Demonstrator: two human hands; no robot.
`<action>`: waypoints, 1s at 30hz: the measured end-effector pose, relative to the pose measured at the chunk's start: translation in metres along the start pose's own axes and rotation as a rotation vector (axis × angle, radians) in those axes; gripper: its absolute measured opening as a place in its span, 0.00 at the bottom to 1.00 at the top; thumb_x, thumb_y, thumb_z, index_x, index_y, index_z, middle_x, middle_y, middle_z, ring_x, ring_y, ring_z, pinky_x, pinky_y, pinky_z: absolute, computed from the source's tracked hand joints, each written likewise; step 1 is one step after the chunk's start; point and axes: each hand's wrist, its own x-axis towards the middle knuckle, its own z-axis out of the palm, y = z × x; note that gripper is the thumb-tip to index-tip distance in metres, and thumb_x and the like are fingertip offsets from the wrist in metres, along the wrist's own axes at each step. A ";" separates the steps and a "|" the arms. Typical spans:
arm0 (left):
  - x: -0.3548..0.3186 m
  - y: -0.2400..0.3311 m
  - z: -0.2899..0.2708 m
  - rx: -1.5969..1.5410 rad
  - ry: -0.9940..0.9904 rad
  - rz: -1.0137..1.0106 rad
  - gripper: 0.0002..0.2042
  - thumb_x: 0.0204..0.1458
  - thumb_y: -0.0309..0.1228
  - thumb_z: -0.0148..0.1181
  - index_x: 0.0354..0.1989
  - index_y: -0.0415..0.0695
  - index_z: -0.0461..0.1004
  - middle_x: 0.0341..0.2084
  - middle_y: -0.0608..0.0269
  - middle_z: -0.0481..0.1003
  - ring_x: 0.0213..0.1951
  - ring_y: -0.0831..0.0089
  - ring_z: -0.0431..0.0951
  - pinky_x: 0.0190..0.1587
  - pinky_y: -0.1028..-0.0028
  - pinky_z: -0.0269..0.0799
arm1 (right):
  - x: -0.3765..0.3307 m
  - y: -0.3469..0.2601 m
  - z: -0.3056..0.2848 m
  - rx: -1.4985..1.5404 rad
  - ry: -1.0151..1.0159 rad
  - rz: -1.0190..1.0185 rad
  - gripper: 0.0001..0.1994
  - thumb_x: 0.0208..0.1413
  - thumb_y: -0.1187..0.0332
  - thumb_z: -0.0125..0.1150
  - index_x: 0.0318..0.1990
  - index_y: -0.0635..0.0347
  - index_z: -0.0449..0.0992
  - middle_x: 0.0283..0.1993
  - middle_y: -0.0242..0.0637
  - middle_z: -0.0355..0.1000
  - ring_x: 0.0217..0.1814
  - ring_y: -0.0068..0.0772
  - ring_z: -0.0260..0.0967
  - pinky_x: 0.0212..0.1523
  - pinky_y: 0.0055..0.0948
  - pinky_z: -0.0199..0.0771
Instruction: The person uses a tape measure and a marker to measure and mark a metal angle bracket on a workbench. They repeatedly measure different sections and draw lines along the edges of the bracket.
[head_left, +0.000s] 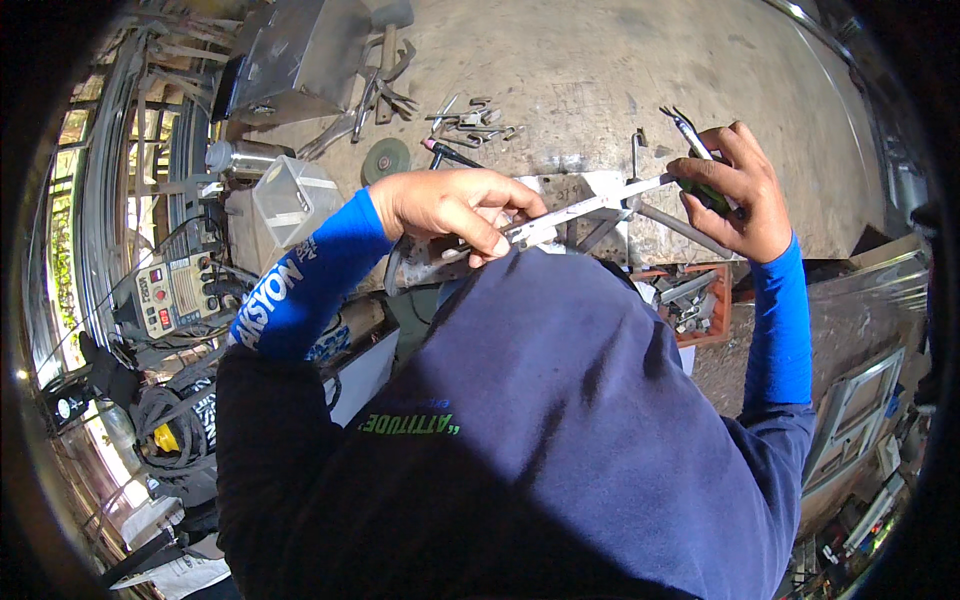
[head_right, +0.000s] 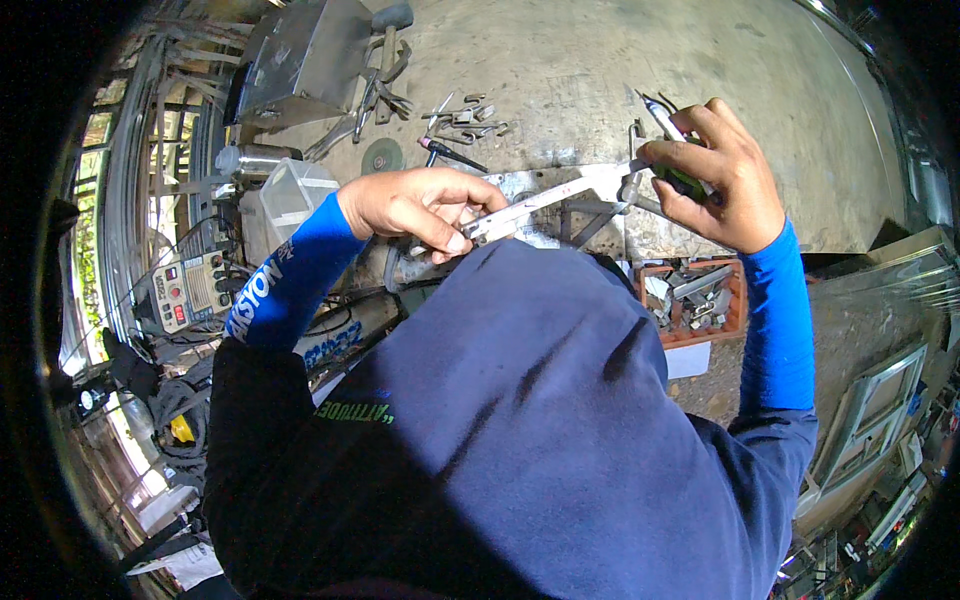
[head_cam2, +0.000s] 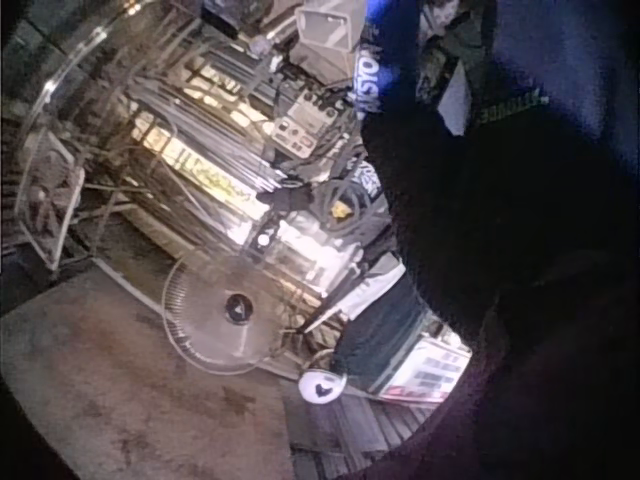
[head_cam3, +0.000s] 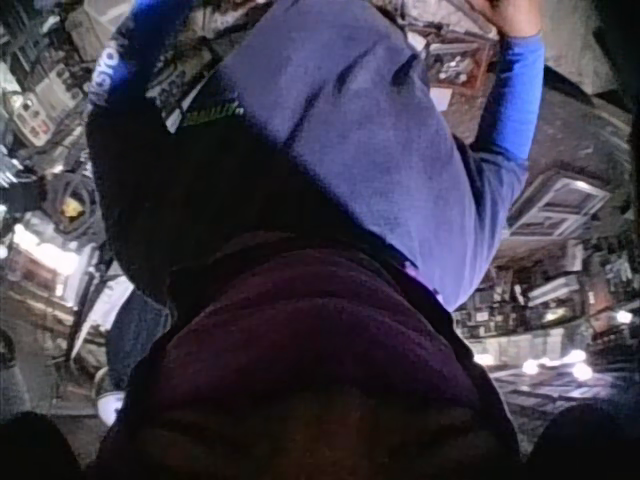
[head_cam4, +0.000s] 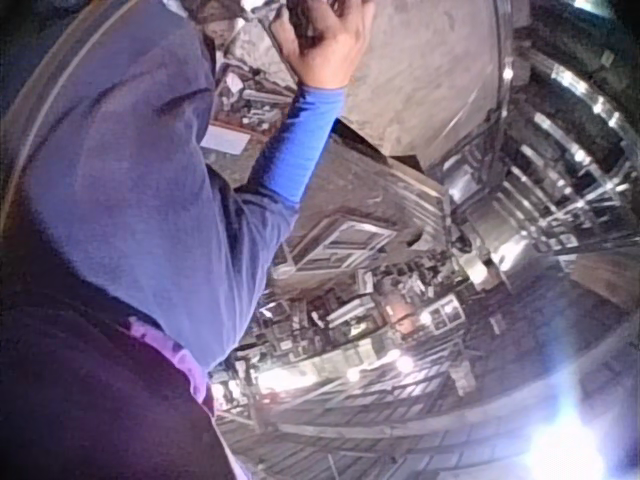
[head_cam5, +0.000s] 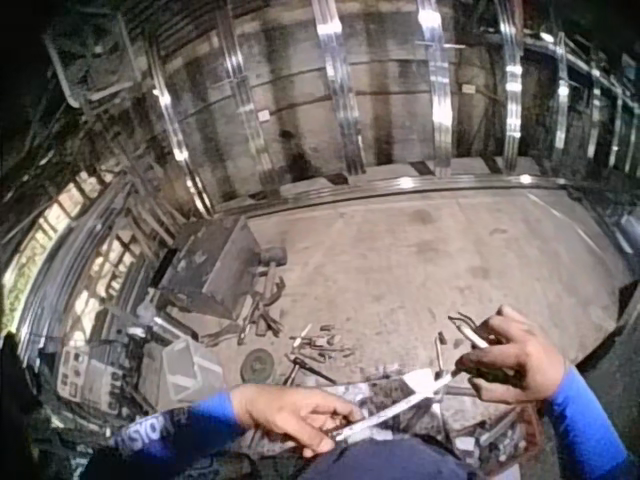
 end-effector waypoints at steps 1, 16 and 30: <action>0.002 0.003 0.001 -0.019 -0.011 -0.005 0.24 0.57 0.26 0.63 0.60 0.29 0.66 0.31 0.65 0.74 0.30 0.80 0.75 0.30 0.80 0.72 | 0.000 0.000 0.000 -0.005 0.013 -0.008 0.16 0.42 0.69 0.69 0.43 0.54 0.85 0.43 0.44 0.72 0.44 0.44 0.68 0.44 0.39 0.73; 0.003 0.012 0.008 0.046 0.153 0.025 0.15 0.61 0.30 0.61 0.50 0.32 0.72 0.29 0.65 0.76 0.24 0.82 0.75 0.23 0.81 0.72 | -0.012 -0.005 0.010 -0.064 0.065 0.068 0.18 0.41 0.68 0.71 0.45 0.52 0.85 0.44 0.45 0.73 0.44 0.47 0.68 0.43 0.40 0.73; -0.004 0.026 0.017 0.311 0.160 -0.197 0.11 0.60 0.30 0.60 0.48 0.38 0.77 0.29 0.68 0.76 0.26 0.84 0.75 0.24 0.81 0.74 | -0.023 -0.076 0.039 0.122 0.070 0.253 0.24 0.42 0.65 0.74 0.51 0.57 0.81 0.42 0.47 0.71 0.44 0.49 0.68 0.44 0.41 0.72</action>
